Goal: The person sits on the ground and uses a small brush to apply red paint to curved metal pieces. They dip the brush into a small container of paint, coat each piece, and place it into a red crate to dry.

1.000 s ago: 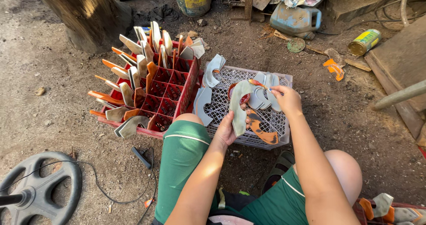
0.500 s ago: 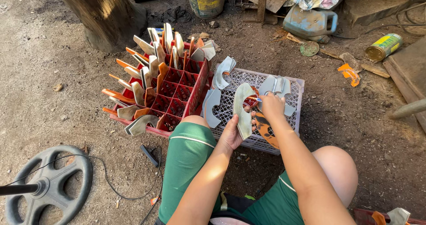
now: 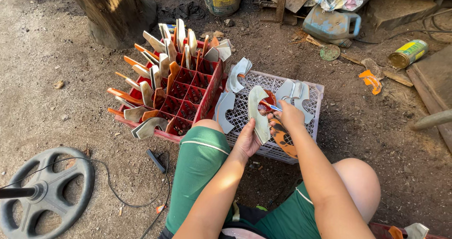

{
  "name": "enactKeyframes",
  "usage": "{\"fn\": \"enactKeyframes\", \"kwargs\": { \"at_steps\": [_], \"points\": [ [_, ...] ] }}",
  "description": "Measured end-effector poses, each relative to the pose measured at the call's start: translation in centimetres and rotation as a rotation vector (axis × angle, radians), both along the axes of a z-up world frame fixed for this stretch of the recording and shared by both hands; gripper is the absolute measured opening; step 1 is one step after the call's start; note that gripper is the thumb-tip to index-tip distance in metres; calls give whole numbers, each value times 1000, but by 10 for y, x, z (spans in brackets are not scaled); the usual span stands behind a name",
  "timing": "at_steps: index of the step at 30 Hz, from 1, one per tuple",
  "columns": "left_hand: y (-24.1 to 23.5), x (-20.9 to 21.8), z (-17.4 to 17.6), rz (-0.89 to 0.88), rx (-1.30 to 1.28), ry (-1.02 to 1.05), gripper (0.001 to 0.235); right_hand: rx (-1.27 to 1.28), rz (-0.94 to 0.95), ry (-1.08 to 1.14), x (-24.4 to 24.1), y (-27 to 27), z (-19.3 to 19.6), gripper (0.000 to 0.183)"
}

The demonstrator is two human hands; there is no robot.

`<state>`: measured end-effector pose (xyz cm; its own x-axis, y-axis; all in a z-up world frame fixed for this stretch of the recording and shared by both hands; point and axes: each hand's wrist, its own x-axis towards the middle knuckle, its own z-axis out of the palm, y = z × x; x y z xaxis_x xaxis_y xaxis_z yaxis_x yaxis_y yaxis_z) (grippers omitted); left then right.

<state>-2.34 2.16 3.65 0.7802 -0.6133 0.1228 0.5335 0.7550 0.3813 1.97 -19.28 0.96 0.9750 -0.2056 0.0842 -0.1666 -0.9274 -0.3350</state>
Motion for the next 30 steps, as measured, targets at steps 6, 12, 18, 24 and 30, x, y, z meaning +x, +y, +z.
{"fn": "enactKeyframes", "kwargs": {
  "at_steps": [6, 12, 18, 24, 30],
  "points": [
    [-2, 5, 3, 75, 23, 37, 61, -130, -103, -194, -13, 4, 50, 41],
    [-11, 22, 21, 320, 115, 66, 48, 607, -47, 94, -57, 17, 121, 47],
    [-26, 38, 59, 403, 57, 121, 51, 828, 22, 30, -76, 54, 159, 47],
    [-23, 62, 106, 478, 146, 280, 58, 758, -40, -134, -45, 81, 183, 38],
    [-4, 112, 117, 587, 94, 427, 57, 950, 28, -245, 22, 123, 184, 39]
  ]
}}
